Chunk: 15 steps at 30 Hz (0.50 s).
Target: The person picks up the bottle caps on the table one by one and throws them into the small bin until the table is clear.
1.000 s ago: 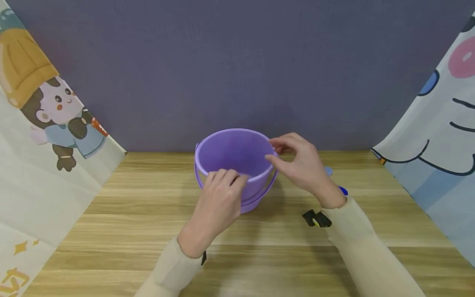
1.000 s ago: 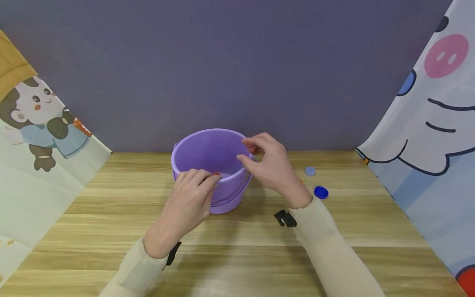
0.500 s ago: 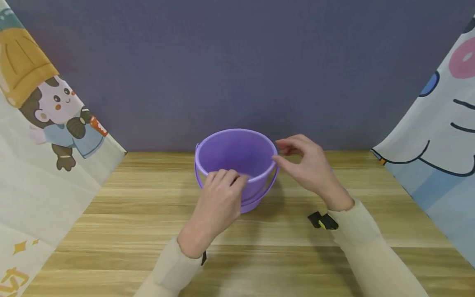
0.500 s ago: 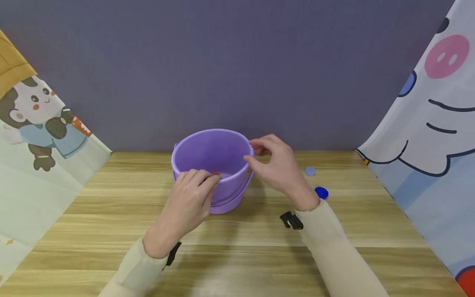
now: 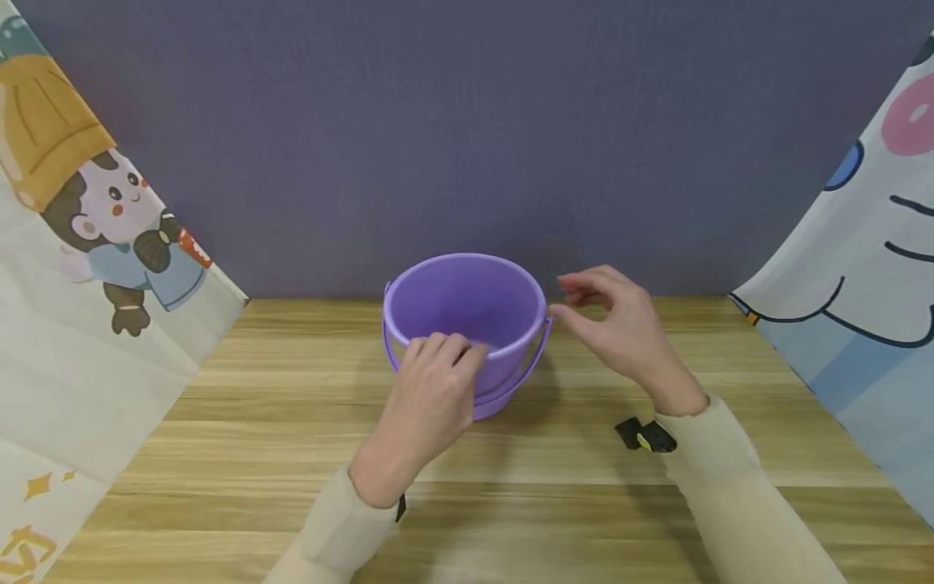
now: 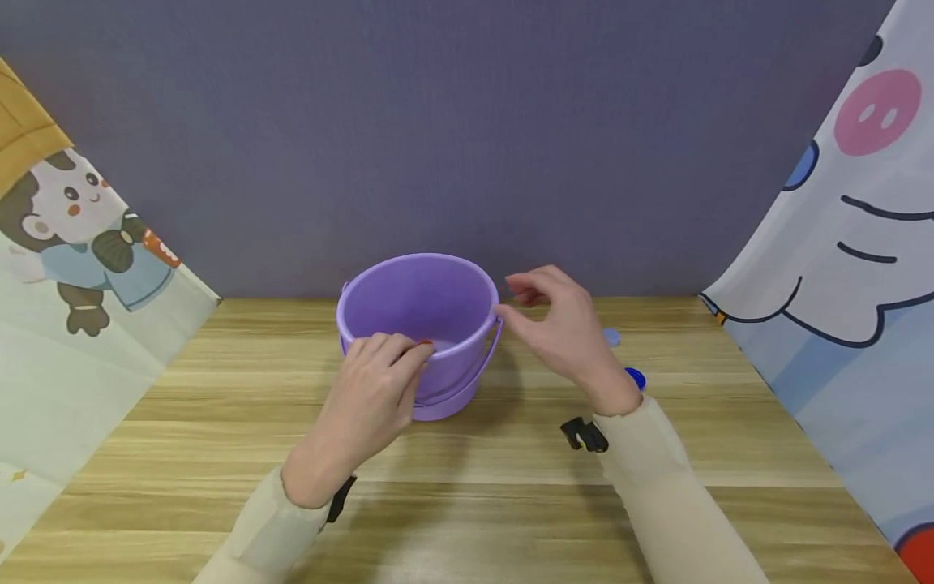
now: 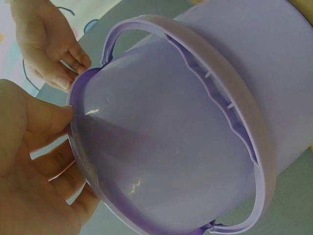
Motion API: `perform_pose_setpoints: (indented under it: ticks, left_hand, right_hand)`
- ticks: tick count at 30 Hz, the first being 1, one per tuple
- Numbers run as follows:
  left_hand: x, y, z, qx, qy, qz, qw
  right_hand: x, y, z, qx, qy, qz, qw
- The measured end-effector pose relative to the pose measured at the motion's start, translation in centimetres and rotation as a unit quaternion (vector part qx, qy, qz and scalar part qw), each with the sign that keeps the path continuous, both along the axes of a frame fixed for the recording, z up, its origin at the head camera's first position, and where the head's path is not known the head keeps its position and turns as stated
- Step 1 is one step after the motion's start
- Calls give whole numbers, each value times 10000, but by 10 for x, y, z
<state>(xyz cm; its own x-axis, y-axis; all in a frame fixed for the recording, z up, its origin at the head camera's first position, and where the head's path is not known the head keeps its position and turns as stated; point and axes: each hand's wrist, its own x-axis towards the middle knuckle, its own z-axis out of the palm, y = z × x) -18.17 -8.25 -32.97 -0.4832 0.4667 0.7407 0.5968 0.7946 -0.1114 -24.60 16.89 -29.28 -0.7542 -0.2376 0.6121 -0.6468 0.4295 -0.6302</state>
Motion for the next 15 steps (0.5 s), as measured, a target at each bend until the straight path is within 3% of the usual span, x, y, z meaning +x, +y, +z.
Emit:
perform_pose_setpoints:
  ticks: [15]
  left_hand:
    - [1,-1,0,21,0,-19,10000]
  right_hand:
    - [-12,20,-11,-142,-329,-273,9990]
